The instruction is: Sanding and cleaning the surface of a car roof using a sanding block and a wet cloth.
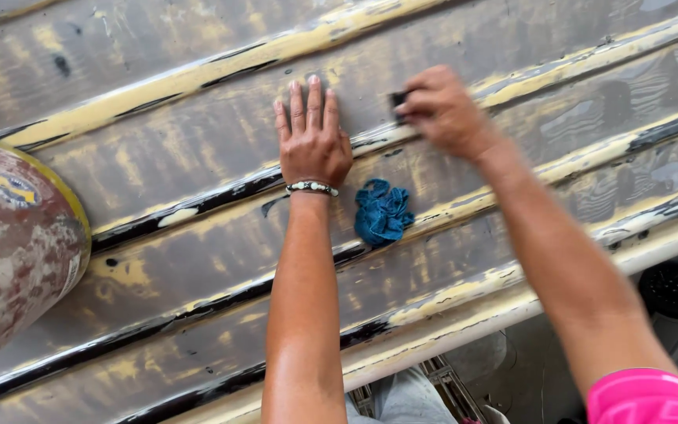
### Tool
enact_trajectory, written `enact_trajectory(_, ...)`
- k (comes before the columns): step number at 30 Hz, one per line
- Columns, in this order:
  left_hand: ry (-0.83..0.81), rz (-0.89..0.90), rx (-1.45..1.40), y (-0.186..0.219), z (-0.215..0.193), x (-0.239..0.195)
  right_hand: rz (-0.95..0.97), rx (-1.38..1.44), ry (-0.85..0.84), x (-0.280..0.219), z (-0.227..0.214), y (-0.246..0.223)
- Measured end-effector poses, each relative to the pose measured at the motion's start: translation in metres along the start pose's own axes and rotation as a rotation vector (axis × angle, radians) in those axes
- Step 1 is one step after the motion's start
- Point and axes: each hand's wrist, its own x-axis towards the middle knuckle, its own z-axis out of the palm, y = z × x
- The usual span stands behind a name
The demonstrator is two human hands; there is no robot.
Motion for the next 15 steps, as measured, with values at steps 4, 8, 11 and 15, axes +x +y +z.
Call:
enact_trajectory(4, 0.076, 0.044, -0.029, -0.010, 0.014, -0.001, -0.166, 0.041, 0.092, 0.032, 0.045, -0.037)
enact_trajectory(8, 0.002, 0.019, -0.015, -0.002, 0.008, -0.003, -0.086, 0.026, -0.039, 0.006, 0.010, -0.001)
enact_trajectory(11, -0.002, 0.003, -0.009, -0.003, 0.003, -0.001, 0.013, 0.023, -0.013, 0.000, 0.014, 0.000)
enact_trajectory(15, 0.071, 0.027, -0.009, -0.014, 0.026, -0.011, -0.078, -0.062, 0.100, 0.025, 0.066, -0.055)
